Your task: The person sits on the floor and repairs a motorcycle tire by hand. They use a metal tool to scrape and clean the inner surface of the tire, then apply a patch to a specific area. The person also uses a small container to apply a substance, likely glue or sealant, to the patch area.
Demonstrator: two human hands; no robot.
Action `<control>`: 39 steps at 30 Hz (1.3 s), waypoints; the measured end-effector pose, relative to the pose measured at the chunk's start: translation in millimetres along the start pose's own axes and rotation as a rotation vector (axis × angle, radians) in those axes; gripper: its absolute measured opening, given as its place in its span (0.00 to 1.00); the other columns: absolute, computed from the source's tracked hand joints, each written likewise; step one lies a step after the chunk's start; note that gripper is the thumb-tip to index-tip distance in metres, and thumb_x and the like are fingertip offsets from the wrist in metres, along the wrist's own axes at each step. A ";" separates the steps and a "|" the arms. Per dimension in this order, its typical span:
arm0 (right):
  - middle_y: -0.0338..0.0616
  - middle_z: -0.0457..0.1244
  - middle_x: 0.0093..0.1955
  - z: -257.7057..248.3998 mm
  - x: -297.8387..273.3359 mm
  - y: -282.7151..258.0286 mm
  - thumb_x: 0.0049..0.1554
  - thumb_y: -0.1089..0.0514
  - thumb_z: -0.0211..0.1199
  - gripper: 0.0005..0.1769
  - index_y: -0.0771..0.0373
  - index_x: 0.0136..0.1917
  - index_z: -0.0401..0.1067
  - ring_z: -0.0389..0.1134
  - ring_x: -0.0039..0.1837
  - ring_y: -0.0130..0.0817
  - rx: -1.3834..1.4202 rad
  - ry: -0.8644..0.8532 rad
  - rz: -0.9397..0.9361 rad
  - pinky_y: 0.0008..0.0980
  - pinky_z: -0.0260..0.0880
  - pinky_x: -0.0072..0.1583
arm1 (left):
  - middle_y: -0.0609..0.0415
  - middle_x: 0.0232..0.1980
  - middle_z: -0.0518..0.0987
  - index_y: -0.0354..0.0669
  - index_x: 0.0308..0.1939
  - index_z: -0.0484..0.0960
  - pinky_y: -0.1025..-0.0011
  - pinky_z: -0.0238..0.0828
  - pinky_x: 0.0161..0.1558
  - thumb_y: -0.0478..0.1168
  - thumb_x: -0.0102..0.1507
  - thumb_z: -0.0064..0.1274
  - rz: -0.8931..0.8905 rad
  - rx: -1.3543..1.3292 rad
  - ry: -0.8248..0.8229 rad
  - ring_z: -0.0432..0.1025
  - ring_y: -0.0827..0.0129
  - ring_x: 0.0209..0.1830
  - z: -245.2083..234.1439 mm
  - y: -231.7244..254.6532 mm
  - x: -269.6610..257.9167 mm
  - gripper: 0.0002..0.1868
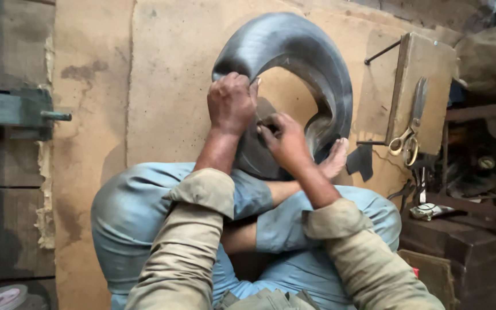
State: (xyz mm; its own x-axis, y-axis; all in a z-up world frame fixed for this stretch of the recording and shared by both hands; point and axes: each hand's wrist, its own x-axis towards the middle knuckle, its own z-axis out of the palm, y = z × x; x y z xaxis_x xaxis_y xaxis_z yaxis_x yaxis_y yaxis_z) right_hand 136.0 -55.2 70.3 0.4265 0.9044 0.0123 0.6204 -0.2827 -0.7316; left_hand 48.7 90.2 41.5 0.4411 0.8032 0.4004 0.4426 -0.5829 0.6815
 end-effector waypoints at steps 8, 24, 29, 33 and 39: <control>0.42 0.68 0.36 10.8 4.5 18.2 0.59 0.58 0.65 0.10 0.66 0.49 0.71 0.69 0.35 0.28 0.552 -0.069 0.503 0.27 0.68 0.37 | 0.46 0.32 0.78 0.41 0.25 0.80 0.53 0.69 0.41 0.44 0.63 0.60 -0.025 0.008 -0.021 0.75 0.49 0.35 2.3 -1.0 -0.4 0.15; 0.37 0.66 0.37 15.5 -1.4 22.8 0.59 0.60 0.66 0.07 0.63 0.49 0.72 0.65 0.33 0.22 0.661 0.051 0.451 0.23 0.61 0.34 | 0.46 0.31 0.78 0.41 0.26 0.79 0.51 0.68 0.39 0.45 0.64 0.59 -0.008 0.042 0.000 0.74 0.48 0.34 7.8 -5.5 -2.9 0.15; 0.40 0.67 0.39 -2.1 -27.0 25.1 0.61 0.61 0.65 0.07 0.67 0.50 0.73 0.65 0.38 0.24 0.640 0.073 0.395 0.24 0.60 0.39 | 0.45 0.31 0.77 0.42 0.26 0.78 0.52 0.68 0.38 0.45 0.64 0.58 -0.039 0.051 0.012 0.74 0.48 0.34 11.5 -6.6 -6.2 0.15; 0.39 0.68 0.38 45.0 -12.8 38.1 0.62 0.60 0.61 0.07 0.65 0.52 0.71 0.66 0.37 0.23 0.625 0.067 0.387 0.25 0.66 0.39 | 0.47 0.32 0.77 0.42 0.27 0.76 0.53 0.70 0.43 0.43 0.65 0.57 0.073 -0.038 -0.005 0.74 0.49 0.37 12.6 -0.3 -8.4 0.14; 0.40 0.68 0.39 -28.4 -17.2 35.1 0.61 0.62 0.64 0.09 0.69 0.53 0.73 0.65 0.36 0.24 0.671 0.008 0.492 0.23 0.59 0.36 | 0.44 0.33 0.78 0.42 0.28 0.80 0.51 0.69 0.33 0.47 0.66 0.59 -0.188 0.029 -0.092 0.74 0.48 0.31 20.1 -10.8 -5.7 0.16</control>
State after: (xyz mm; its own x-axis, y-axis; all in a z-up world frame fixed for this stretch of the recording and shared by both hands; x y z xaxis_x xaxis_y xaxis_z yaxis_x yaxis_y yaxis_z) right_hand 169.1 -89.8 63.7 0.5527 0.7242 -0.4123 -0.1610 -0.3926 -0.9055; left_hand 57.1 89.4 19.5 0.4175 0.8843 0.2093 0.5453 -0.4280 0.7207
